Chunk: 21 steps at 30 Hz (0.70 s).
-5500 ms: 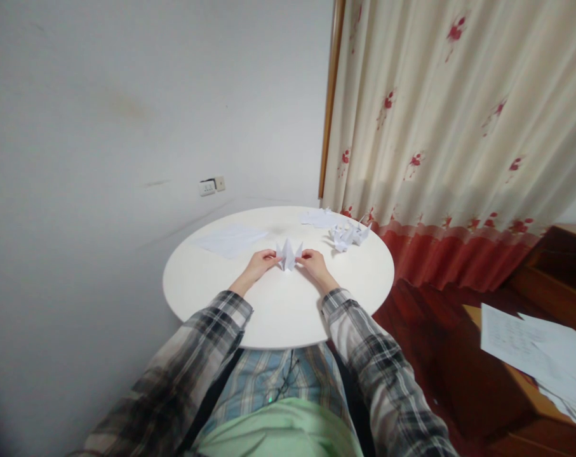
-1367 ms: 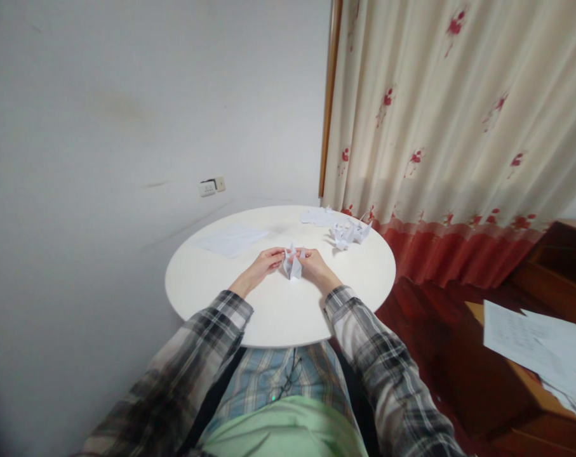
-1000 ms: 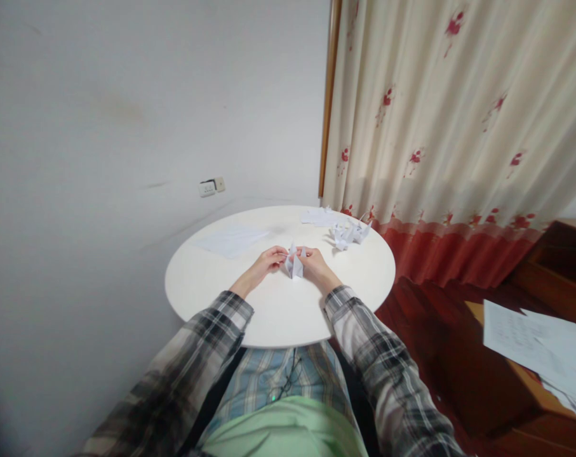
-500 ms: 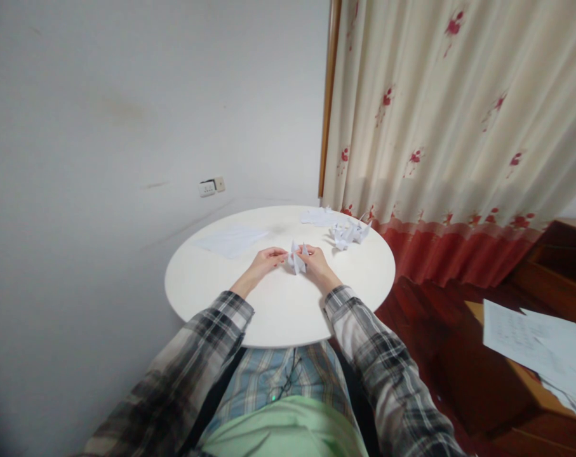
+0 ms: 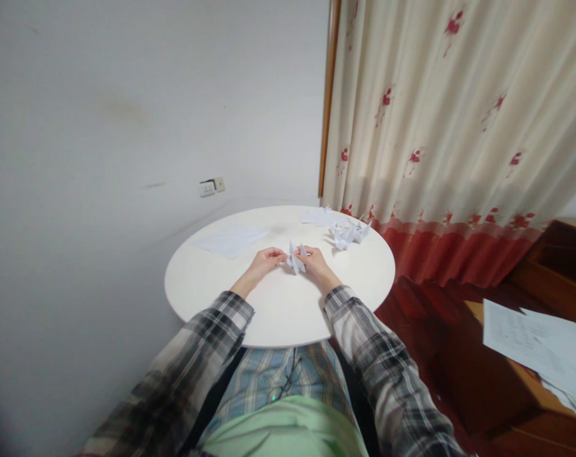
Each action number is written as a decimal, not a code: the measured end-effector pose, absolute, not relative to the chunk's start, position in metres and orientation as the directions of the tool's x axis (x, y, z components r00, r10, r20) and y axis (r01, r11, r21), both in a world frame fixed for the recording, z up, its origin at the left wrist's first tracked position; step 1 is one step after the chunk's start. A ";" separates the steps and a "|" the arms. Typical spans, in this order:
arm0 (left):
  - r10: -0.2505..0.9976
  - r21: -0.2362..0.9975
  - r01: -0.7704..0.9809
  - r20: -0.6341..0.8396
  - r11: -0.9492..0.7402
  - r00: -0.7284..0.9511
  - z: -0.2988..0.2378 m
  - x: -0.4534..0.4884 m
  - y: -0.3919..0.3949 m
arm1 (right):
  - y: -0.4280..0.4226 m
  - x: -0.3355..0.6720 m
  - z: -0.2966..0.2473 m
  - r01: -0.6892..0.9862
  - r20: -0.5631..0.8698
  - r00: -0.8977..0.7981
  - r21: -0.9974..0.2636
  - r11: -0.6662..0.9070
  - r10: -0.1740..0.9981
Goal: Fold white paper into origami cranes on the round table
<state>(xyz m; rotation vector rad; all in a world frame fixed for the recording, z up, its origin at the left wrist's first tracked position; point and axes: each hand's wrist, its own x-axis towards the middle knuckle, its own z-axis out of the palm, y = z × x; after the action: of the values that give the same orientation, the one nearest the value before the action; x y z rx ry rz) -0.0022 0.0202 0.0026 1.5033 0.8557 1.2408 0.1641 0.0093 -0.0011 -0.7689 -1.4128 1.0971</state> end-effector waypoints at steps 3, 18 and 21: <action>0.924 0.954 -0.070 0.300 -0.291 0.238 0.003 -0.002 0.019 | 0.010 0.164 -0.003 -0.137 0.348 -0.157 -0.934 0.329 0.924; 0.939 0.963 -0.105 0.266 -0.248 0.218 0.012 0.000 0.010 | 0.018 0.165 -0.012 -0.175 0.355 -0.198 -0.930 0.323 0.914; 0.938 0.964 -0.097 0.263 -0.247 0.226 0.010 0.000 0.012 | 0.018 0.164 -0.011 -0.182 0.360 -0.203 -0.928 0.327 0.910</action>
<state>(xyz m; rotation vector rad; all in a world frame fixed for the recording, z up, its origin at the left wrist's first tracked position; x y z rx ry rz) -0.0003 0.0115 0.0098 1.4473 0.8467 1.2412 0.1643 0.0176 -0.0112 -0.7203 -1.4137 1.1675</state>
